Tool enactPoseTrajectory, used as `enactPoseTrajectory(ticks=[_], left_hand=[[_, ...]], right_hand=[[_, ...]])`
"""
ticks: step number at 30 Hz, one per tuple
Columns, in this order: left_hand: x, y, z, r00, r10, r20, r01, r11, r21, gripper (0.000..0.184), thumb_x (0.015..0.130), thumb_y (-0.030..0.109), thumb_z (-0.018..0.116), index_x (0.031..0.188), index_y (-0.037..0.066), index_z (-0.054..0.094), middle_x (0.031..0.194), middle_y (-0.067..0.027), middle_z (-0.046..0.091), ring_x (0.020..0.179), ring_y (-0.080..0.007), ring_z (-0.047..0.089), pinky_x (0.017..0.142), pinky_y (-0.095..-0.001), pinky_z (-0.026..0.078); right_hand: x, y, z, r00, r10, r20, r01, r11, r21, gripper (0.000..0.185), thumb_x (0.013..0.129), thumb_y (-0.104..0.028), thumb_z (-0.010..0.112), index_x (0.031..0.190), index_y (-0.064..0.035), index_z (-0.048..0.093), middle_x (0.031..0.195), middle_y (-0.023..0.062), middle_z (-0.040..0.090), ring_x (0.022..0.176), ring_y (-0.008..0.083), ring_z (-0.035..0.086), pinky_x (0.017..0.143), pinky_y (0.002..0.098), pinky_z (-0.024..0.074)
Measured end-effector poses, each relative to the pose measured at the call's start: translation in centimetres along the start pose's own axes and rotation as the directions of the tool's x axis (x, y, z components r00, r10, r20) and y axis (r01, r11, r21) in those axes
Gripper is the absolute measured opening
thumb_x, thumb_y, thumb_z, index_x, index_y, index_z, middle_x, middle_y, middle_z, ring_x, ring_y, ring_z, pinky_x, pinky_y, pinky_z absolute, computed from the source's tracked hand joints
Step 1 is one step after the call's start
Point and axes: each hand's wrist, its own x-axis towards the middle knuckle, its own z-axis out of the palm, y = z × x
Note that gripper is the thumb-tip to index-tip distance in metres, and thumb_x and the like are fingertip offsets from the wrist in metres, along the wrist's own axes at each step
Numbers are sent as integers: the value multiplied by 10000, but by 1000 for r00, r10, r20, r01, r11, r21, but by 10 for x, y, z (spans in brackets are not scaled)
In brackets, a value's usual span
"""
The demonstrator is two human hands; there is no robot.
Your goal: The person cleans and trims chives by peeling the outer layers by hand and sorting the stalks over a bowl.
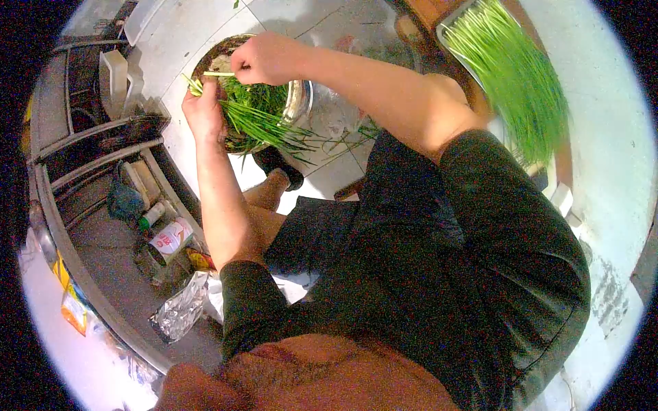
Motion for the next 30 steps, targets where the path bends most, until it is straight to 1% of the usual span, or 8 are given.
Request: enactPoseTrajectory(ticks=[4,10,13,16,21,24,27,30], left_hand=[[-2,3,2,1000,-21,12,22,995,-93,162,873,151,660,784,31,597,658,11,551,571,-71,475,511,-234,356],[-2,6,2,999,27,20,-25,998,-60,106,859,113,669,877,13,637,680,10,562,581,-71,486,524,-220,367],[-4,10,4,1000,-23,-5,23,998,-51,138,854,89,664,957,-3,660,694,5,571,585,-72,489,529,-215,369],[-1,5,0,999,-28,30,30,995,-92,170,848,69,661,999,-9,666,705,2,577,590,-72,491,531,-213,369],[-1,6,-1,999,-24,34,27,997,-74,144,849,55,643,977,-7,666,698,3,572,585,-73,489,530,-214,368],[0,5,-3,999,-36,28,39,993,-116,110,849,45,629,943,-3,656,689,-1,568,577,-79,489,529,-219,372],[1,4,-5,997,-50,53,58,985,-163,72,846,38,613,906,4,636,676,-6,561,568,-89,492,527,-224,378],[0,4,-5,994,-56,93,76,972,-221,51,841,37,602,881,9,618,665,-11,555,563,-97,497,525,-229,383]], right_hand=[[-1,-4,-3,1000,27,15,-28,999,23,248,800,-227,622,939,-30,683,774,131,682,664,223,638,638,332,491],[-1,-5,-3,999,45,18,-45,999,-25,246,801,-228,620,937,-31,680,779,134,682,666,240,639,634,343,489],[-1,-4,-3,999,43,11,-43,999,-31,246,801,-230,621,941,-37,681,786,134,683,677,259,644,639,353,490],[-2,-4,-3,999,48,10,-47,998,-33,248,803,-232,620,948,-41,682,792,133,684,689,269,648,647,357,494],[-1,-5,-4,999,45,26,-44,998,-47,251,807,-237,617,952,-44,684,810,134,686,708,272,655,655,354,498],[-1,-4,-3,996,87,28,-87,996,-2,241,810,-232,618,957,-54,687,802,119,686,691,235,648,646,341,494],[-2,-8,-4,996,70,58,-74,995,66,226,834,-239,612,927,-44,679,717,73,661,637,160,608,607,307,473],[1,-6,0,974,154,166,-195,944,267,224,862,-252,602,906,-40,658,669,19,614,600,98,552,561,272,434]])
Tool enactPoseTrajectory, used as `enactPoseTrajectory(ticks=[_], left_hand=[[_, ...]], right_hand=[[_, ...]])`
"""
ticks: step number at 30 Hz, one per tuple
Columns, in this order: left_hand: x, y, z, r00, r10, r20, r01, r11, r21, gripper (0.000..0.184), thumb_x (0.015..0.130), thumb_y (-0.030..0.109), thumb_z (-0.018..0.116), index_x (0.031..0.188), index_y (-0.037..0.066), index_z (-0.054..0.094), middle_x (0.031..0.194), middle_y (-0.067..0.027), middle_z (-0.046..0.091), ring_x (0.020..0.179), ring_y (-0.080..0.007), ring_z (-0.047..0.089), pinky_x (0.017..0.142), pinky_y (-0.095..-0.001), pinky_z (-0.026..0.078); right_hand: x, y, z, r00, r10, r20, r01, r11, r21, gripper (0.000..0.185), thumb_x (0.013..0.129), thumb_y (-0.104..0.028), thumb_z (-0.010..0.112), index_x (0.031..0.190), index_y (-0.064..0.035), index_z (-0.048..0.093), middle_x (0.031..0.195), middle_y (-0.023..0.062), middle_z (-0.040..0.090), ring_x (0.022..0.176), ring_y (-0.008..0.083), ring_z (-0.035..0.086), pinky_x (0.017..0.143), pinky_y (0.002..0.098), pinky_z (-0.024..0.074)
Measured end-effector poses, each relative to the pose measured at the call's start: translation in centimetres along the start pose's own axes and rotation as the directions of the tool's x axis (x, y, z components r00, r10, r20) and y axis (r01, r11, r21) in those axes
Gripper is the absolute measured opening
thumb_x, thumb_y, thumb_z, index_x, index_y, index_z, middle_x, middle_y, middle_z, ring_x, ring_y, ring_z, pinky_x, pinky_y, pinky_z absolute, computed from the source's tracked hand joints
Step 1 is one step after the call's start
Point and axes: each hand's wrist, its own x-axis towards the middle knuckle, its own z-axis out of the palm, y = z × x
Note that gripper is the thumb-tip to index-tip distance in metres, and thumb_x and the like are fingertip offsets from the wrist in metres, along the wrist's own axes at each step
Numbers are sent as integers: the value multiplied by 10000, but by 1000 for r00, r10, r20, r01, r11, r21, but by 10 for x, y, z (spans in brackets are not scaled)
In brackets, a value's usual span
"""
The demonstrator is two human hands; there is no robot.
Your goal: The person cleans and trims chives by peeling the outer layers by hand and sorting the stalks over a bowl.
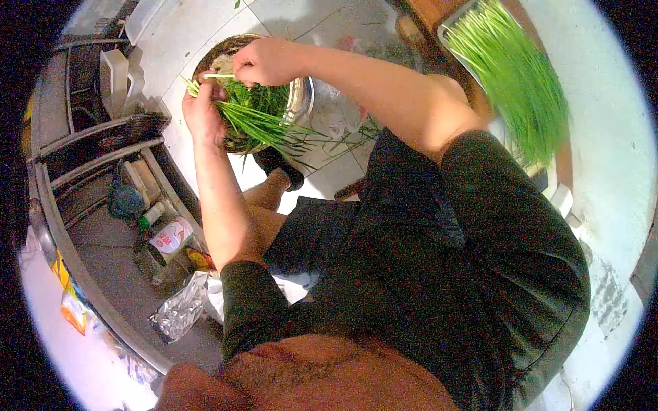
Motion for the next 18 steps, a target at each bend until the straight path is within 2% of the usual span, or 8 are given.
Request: enactPoseTrajectory(ticks=[3,6,12,18], left_hand=[[0,0,1,1000,2,13,-2,1000,-28,36,837,36,595,863,14,605,661,-15,552,566,-99,502,525,-232,388],[-3,4,3,999,-30,11,31,999,-17,26,834,34,589,850,17,597,665,-18,553,570,-101,505,529,-233,392],[-3,5,4,999,-24,-37,25,999,33,18,823,28,581,830,16,593,670,-21,554,572,-109,500,531,-234,388],[-4,3,5,999,-26,-40,26,1000,-15,32,831,42,596,807,23,587,660,-19,544,566,-109,486,528,-241,379]], right_hand=[[-2,-6,0,995,92,45,-95,993,74,227,881,-264,596,903,-41,639,689,-1,599,588,78,535,536,251,407],[-2,-7,-2,994,54,92,-57,998,29,220,890,-258,595,926,-45,640,739,1,621,596,73,543,528,243,401],[0,-5,1,984,136,113,-161,953,258,250,929,-275,571,948,-36,645,791,2,641,615,75,572,550,219,436],[1,-3,4,982,156,107,-180,940,290,267,951,-278,542,969,-31,642,792,10,636,626,82,574,566,222,453]])
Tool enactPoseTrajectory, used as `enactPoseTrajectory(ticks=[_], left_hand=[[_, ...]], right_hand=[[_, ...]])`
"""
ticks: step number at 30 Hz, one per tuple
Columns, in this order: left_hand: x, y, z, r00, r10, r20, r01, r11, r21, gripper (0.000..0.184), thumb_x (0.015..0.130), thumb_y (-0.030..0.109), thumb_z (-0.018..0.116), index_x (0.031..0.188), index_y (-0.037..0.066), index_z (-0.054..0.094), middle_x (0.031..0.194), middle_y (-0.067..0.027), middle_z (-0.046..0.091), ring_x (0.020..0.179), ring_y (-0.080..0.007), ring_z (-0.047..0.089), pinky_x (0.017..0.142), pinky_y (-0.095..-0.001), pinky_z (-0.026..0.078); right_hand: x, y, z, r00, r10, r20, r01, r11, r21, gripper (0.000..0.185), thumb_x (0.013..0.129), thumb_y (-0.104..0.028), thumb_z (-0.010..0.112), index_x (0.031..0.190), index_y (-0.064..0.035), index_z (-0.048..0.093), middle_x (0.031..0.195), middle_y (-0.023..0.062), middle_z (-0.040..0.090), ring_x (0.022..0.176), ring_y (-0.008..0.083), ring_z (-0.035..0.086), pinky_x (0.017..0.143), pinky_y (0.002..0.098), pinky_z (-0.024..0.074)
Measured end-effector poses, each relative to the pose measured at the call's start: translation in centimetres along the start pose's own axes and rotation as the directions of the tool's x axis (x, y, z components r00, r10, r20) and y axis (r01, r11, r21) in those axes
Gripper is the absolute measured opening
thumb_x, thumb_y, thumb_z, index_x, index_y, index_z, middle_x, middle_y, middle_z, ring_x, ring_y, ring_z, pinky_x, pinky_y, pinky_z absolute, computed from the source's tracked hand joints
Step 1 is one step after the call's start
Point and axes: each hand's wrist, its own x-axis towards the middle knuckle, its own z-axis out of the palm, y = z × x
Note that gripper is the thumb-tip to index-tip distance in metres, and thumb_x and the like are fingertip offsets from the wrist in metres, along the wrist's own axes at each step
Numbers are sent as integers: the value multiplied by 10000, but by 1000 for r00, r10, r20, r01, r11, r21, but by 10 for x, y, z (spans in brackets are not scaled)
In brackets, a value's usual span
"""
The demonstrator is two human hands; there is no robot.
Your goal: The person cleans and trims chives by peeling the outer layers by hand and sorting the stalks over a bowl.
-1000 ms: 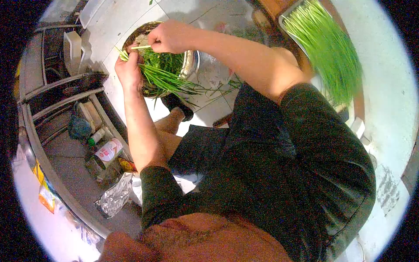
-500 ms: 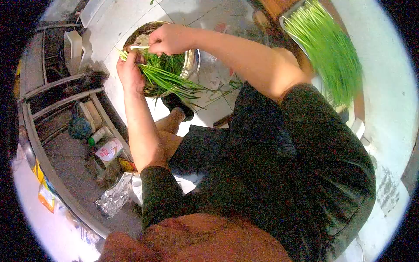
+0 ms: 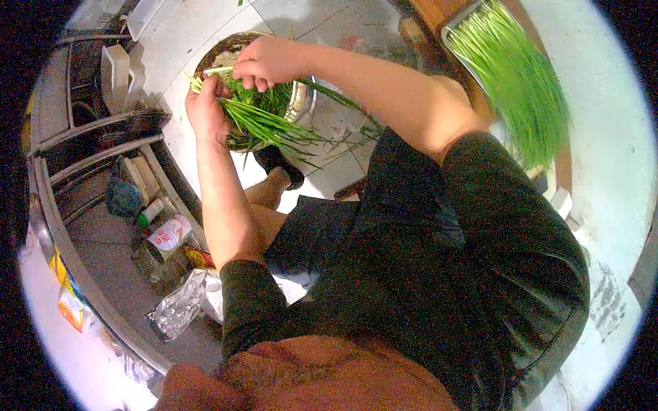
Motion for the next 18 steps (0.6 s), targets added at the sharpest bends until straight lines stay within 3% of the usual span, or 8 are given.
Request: enactPoseTrajectory(ticks=[4,7,12,18], left_hand=[[-2,2,1,1000,-25,3,25,996,-84,101,864,87,626,799,24,582,643,-13,529,553,-105,471,520,-247,373],[-3,3,4,999,15,29,-14,1000,-20,153,883,121,641,781,33,570,631,-7,513,544,-103,456,514,-248,368],[-4,4,5,1000,9,30,-7,998,-62,177,898,116,622,754,47,546,627,1,499,545,-96,444,512,-243,361],[-3,4,7,1000,25,3,-25,1000,-9,183,913,116,602,754,51,540,632,5,500,550,-88,445,515,-242,358]], right_hand=[[0,0,0,999,-30,-43,27,998,-56,270,951,-281,537,972,-33,641,794,13,640,603,83,559,558,229,451],[2,1,-2,997,-60,-51,50,984,-169,269,951,-274,531,986,-31,640,788,13,645,585,83,548,547,238,448],[5,6,-3,990,-124,-61,106,965,-240,266,949,-263,525,990,-23,633,770,5,647,568,85,540,536,251,445],[-1,0,-1,982,-154,-114,127,968,-215,232,925,-250,558,954,-31,627,782,10,661,575,86,559,544,254,449]])
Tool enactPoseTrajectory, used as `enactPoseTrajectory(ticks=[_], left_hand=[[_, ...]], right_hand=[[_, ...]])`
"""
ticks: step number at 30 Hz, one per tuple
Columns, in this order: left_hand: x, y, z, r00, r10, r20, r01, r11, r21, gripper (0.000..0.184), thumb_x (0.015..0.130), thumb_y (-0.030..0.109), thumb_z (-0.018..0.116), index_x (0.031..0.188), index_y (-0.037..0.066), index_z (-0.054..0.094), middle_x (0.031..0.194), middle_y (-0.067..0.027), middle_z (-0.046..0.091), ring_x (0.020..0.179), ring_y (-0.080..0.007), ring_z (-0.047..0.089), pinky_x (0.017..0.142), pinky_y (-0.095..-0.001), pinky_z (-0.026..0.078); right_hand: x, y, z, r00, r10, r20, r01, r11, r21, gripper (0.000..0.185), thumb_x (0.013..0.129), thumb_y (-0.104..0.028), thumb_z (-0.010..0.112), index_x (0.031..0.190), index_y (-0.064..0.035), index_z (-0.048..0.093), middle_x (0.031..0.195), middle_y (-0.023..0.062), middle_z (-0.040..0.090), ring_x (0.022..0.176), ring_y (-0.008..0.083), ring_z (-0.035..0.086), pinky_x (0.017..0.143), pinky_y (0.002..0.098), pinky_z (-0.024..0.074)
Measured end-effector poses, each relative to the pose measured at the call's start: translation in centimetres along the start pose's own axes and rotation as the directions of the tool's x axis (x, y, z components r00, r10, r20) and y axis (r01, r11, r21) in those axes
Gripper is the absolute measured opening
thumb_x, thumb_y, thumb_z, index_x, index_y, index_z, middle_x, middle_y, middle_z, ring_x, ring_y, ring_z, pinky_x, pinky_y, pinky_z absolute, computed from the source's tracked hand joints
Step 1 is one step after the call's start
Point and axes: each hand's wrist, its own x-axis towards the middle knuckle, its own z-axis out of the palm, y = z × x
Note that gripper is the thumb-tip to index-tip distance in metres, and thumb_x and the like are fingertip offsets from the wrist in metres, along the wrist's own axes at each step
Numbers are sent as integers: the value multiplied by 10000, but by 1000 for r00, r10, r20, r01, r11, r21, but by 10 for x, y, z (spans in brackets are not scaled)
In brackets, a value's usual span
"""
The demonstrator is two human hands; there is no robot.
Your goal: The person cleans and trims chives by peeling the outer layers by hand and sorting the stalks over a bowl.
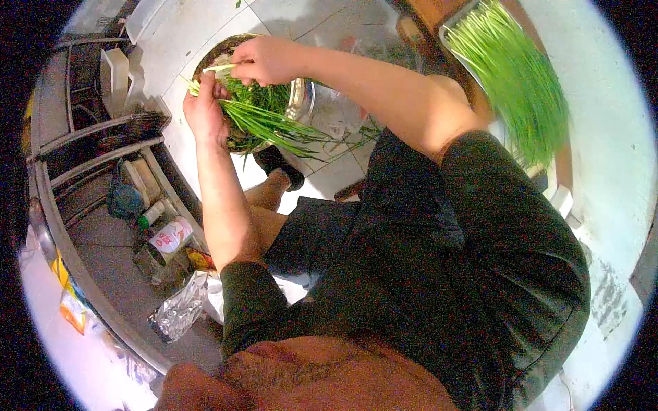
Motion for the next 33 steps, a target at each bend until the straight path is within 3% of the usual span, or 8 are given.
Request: enactPoseTrajectory(ticks=[6,16,22,28,31,33], left_hand=[[2,-5,-1,999,31,9,-31,1000,2,176,909,137,614,773,44,553,647,5,512,561,-86,453,517,-238,358],[4,-5,-1,998,6,-60,-1,996,95,177,886,186,650,850,17,614,668,7,537,576,-83,460,520,-235,358],[5,-2,-2,987,-3,-160,44,967,252,192,871,199,656,827,16,622,686,-7,561,592,-87,490,526,-251,377],[14,-8,-11,968,83,-236,-40,982,182,211,880,215,642,834,10,625,671,-12,562,583,-91,494,524,-251,380],[12,-6,-11,966,44,-254,-12,992,125,231,879,235,648,831,10,623,663,-10,559,581,-90,494,523,-251,380],[11,-4,-9,972,1,-234,49,977,207,242,882,244,648,836,8,621,668,-9,560,585,-89,496,518,-250,377]], right_hand=[[4,7,0,1000,15,1,-14,999,-35,207,907,-230,575,943,-31,620,814,17,673,641,88,623,565,248,461],[6,5,-2,997,74,-12,-71,982,178,276,941,-263,548,1006,-8,630,868,39,675,650,105,630,574,237,489],[4,-1,-4,992,123,18,-124,976,178,293,943,-277,535,1007,-7,628,837,41,664,632,100,618,554,235,481],[2,0,-5,990,139,40,-144,969,203,290,950,-268,499,1014,-14,625,815,33,640,586,94,576,531,226,451],[3,-1,-7,987,149,53,-157,965,211,283,951,-256,491,1024,-17,624,811,28,634,583,88,568,525,222,440],[4,0,-8,987,144,75,-156,967,200,276,950,-250,493,1027,-19,624,805,25,631,588,85,570,526,220,438]])
